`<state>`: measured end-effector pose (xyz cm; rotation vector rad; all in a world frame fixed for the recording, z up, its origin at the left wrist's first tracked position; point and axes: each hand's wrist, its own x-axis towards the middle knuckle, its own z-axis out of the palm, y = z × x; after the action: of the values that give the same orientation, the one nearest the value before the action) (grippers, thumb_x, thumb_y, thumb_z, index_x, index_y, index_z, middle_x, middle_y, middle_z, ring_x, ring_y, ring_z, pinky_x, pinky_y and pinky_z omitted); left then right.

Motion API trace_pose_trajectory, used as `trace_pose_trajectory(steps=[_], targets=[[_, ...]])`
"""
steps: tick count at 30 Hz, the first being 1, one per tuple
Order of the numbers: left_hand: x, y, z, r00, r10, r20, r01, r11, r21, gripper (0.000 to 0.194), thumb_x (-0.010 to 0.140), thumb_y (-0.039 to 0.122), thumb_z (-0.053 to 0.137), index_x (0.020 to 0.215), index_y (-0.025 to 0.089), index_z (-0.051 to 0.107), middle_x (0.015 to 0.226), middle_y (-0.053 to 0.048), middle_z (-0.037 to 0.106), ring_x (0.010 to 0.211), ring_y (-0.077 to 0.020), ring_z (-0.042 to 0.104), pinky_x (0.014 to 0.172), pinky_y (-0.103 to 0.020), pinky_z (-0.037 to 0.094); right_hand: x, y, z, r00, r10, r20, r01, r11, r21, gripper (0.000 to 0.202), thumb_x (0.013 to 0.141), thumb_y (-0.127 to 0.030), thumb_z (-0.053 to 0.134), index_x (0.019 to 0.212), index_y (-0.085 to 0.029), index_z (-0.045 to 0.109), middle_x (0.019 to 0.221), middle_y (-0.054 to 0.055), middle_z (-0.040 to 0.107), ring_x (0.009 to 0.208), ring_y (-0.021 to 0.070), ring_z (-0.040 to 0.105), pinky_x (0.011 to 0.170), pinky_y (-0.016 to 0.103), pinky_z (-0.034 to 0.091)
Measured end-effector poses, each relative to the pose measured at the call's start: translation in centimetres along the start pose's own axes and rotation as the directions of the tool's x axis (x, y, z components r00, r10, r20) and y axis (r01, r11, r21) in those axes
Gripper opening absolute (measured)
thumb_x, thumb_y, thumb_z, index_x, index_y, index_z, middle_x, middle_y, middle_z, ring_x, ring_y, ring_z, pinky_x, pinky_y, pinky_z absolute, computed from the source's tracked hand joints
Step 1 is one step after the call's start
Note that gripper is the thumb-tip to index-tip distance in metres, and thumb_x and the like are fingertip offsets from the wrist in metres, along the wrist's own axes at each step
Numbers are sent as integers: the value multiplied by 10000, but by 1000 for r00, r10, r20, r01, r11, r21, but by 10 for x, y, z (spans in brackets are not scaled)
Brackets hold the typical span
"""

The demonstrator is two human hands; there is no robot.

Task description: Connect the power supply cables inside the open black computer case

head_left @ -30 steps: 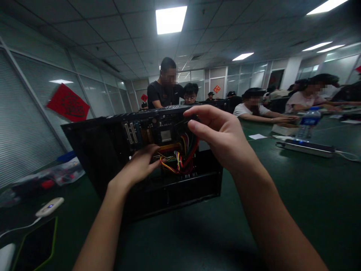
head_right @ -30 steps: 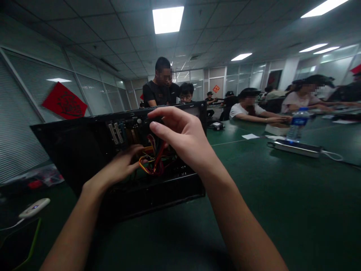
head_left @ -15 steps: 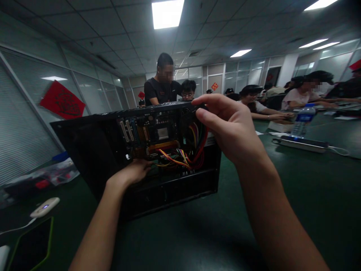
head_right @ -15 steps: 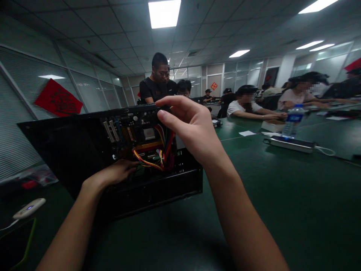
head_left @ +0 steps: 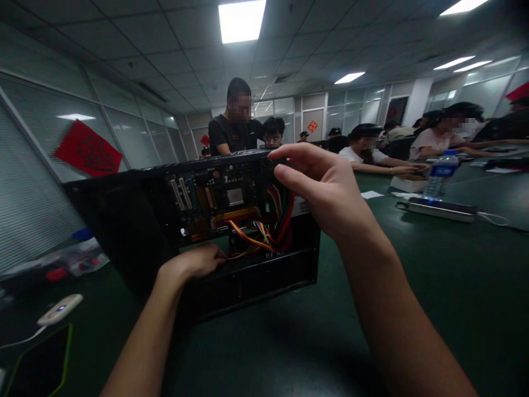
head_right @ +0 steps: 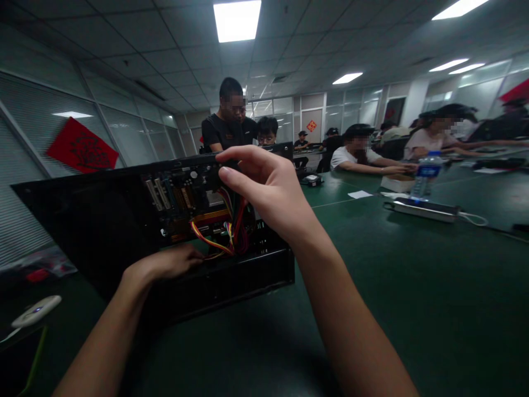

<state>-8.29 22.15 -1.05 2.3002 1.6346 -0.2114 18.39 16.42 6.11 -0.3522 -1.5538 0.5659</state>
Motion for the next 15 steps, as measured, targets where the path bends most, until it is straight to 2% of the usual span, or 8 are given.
trace_pose_trajectory(steps=[2, 5, 10, 13, 15], targets=[[-9, 6, -5, 997, 18, 76, -18, 1000, -4, 323, 868, 291, 468, 971, 184, 755, 962, -65, 762, 810, -215, 670, 682, -264, 467, 0, 0, 0, 1000, 2, 5, -2, 1000, -1, 261, 829, -407, 729, 1019, -234, 686, 881, -1, 647, 829, 150, 634, 696, 270, 567], [-17, 12, -9, 991, 49, 128, -51, 999, 10, 319, 846, 301, 475, 923, 179, 760, 883, -34, 759, 743, -190, 644, 620, -236, 441, 0, -1, 1, 1000, 3, 18, -2, 1000, -9, 279, 827, -423, 727, 1022, -229, 684, 873, -1, 641, 830, 149, 631, 693, 267, 565], [-18, 9, -13, 967, 143, 211, -136, 990, -48, 390, 896, 323, 427, 1069, 173, 743, 1014, -33, 755, 839, -190, 653, 705, -236, 472, 1, -1, 2, 1000, 13, 20, -13, 1000, 6, 289, 821, -419, 732, 1019, -214, 680, 873, 3, 647, 812, 139, 628, 700, 263, 569], [-24, 9, -16, 959, 199, 202, -190, 980, -65, 400, 919, 364, 422, 1081, 179, 736, 1030, -33, 751, 856, -190, 655, 739, -239, 480, 1, -1, 2, 1000, 18, 5, -19, 1000, 19, 265, 819, -388, 735, 1012, -214, 684, 880, 2, 654, 809, 137, 630, 714, 267, 570], [-30, 14, -17, 972, 206, 109, -201, 978, -59, 414, 922, 432, 430, 957, 177, 755, 910, -29, 756, 775, -184, 653, 688, -239, 480, 2, -1, 2, 1000, 23, 0, -23, 999, 22, 255, 817, -381, 736, 1008, -218, 688, 896, 5, 660, 826, 144, 634, 732, 279, 574]])
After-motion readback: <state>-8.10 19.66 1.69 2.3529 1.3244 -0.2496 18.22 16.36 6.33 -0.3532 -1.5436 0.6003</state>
